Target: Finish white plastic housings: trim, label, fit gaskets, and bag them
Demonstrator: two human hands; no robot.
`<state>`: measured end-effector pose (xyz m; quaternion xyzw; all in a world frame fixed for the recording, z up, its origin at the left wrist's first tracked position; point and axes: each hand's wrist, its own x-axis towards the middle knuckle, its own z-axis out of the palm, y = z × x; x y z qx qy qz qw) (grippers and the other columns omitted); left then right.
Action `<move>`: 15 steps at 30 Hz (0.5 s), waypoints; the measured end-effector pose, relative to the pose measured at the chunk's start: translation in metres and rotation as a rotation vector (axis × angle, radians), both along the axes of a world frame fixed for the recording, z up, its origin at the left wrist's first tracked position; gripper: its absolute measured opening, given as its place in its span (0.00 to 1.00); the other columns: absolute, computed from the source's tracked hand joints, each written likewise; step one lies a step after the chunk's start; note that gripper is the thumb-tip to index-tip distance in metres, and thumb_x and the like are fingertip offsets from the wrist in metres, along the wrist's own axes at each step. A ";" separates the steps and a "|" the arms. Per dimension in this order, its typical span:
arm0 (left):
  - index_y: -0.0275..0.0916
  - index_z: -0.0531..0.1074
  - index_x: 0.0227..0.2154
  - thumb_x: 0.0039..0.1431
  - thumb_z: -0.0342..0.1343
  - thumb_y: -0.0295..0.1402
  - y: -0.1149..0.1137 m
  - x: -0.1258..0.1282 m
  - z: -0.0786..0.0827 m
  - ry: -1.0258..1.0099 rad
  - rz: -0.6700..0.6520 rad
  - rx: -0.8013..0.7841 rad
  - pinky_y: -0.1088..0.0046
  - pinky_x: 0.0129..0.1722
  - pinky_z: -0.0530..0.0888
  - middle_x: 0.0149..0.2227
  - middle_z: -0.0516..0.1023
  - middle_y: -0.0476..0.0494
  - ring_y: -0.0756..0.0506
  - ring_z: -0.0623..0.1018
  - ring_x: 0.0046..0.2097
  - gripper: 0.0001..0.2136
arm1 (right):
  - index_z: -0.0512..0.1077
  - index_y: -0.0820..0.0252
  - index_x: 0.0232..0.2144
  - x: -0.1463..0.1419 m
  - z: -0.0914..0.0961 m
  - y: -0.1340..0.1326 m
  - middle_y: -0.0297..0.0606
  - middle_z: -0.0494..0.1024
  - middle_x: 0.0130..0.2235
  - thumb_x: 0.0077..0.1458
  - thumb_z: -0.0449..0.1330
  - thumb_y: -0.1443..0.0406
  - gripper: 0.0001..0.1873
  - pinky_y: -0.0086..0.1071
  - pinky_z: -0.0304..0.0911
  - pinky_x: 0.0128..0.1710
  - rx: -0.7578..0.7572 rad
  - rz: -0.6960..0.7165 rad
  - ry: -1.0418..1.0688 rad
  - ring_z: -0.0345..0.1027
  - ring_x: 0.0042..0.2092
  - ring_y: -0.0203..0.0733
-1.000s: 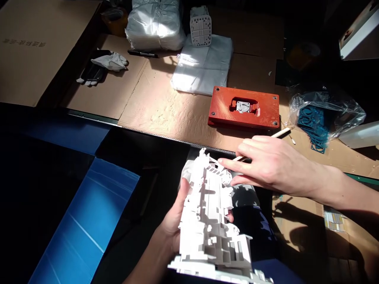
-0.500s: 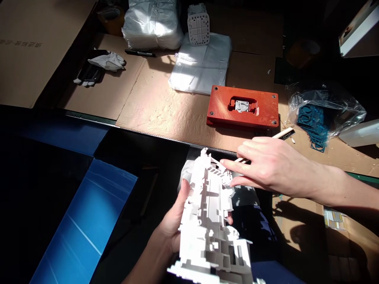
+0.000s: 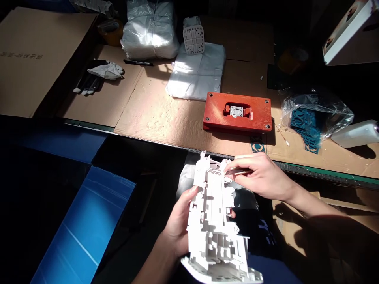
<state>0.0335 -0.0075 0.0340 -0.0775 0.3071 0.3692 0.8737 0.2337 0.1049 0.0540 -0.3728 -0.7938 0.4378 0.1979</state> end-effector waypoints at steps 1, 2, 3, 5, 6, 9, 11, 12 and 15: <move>0.32 0.79 0.49 0.57 0.58 0.49 0.003 0.001 0.000 -0.016 0.010 0.007 0.61 0.46 0.78 0.45 0.84 0.30 0.35 0.84 0.45 0.26 | 0.79 0.60 0.32 0.004 0.000 -0.002 0.33 0.81 0.31 0.57 0.61 0.71 0.07 0.27 0.64 0.29 -0.021 -0.070 0.035 0.73 0.31 0.35; 0.31 0.79 0.49 0.57 0.57 0.47 0.006 0.002 0.000 -0.030 0.016 0.018 0.62 0.47 0.78 0.47 0.83 0.29 0.35 0.83 0.46 0.26 | 0.79 0.60 0.31 0.009 0.000 -0.004 0.33 0.81 0.31 0.58 0.62 0.69 0.05 0.27 0.64 0.30 -0.032 -0.151 0.067 0.73 0.31 0.35; 0.29 0.79 0.50 0.57 0.57 0.46 0.010 0.003 0.000 -0.043 0.020 0.030 0.63 0.48 0.78 0.49 0.82 0.28 0.35 0.83 0.47 0.26 | 0.78 0.60 0.31 0.016 -0.001 -0.006 0.34 0.80 0.31 0.59 0.63 0.66 0.05 0.27 0.64 0.29 -0.028 -0.240 0.089 0.72 0.31 0.36; 0.26 0.78 0.51 0.57 0.56 0.44 0.014 0.003 0.000 -0.064 0.023 0.045 0.63 0.49 0.77 0.51 0.81 0.26 0.35 0.82 0.49 0.27 | 0.77 0.59 0.31 0.034 -0.007 -0.008 0.32 0.77 0.28 0.61 0.63 0.61 0.09 0.27 0.62 0.27 0.009 -0.425 0.070 0.69 0.28 0.35; 0.25 0.78 0.51 0.57 0.56 0.44 0.015 0.002 0.000 -0.071 0.018 0.049 0.63 0.48 0.78 0.50 0.82 0.25 0.35 0.82 0.49 0.27 | 0.76 0.59 0.31 0.046 -0.011 -0.009 0.32 0.75 0.27 0.62 0.62 0.59 0.11 0.27 0.60 0.26 0.040 -0.514 0.025 0.66 0.27 0.34; 0.26 0.79 0.49 0.57 0.58 0.43 0.015 -0.002 -0.004 -0.055 0.018 0.017 0.60 0.45 0.79 0.44 0.84 0.25 0.32 0.83 0.47 0.25 | 0.68 0.58 0.24 0.088 -0.029 -0.002 0.29 0.66 0.22 0.64 0.58 0.53 0.21 0.29 0.54 0.25 0.164 -0.746 -0.241 0.58 0.24 0.33; 0.29 0.80 0.48 0.58 0.58 0.40 0.014 -0.005 -0.008 0.003 0.041 -0.042 0.57 0.45 0.80 0.39 0.85 0.30 0.31 0.84 0.45 0.20 | 0.62 0.57 0.18 0.117 -0.039 0.009 0.29 0.62 0.20 0.63 0.59 0.51 0.26 0.31 0.53 0.26 0.242 -0.844 -0.431 0.57 0.24 0.35; 0.31 0.80 0.48 0.59 0.59 0.38 0.014 -0.006 -0.010 0.035 0.048 -0.074 0.55 0.45 0.81 0.37 0.85 0.33 0.31 0.84 0.44 0.19 | 0.62 0.57 0.17 0.129 -0.043 0.017 0.30 0.64 0.20 0.62 0.59 0.52 0.26 0.31 0.54 0.27 0.267 -0.866 -0.498 0.59 0.25 0.36; 0.31 0.80 0.48 0.60 0.60 0.33 0.018 -0.007 -0.013 0.103 0.051 -0.151 0.55 0.43 0.82 0.35 0.86 0.36 0.32 0.85 0.41 0.16 | 0.75 0.58 0.28 0.151 -0.053 0.049 0.39 0.78 0.32 0.60 0.59 0.60 0.11 0.33 0.61 0.36 0.288 -0.850 -0.578 0.70 0.35 0.43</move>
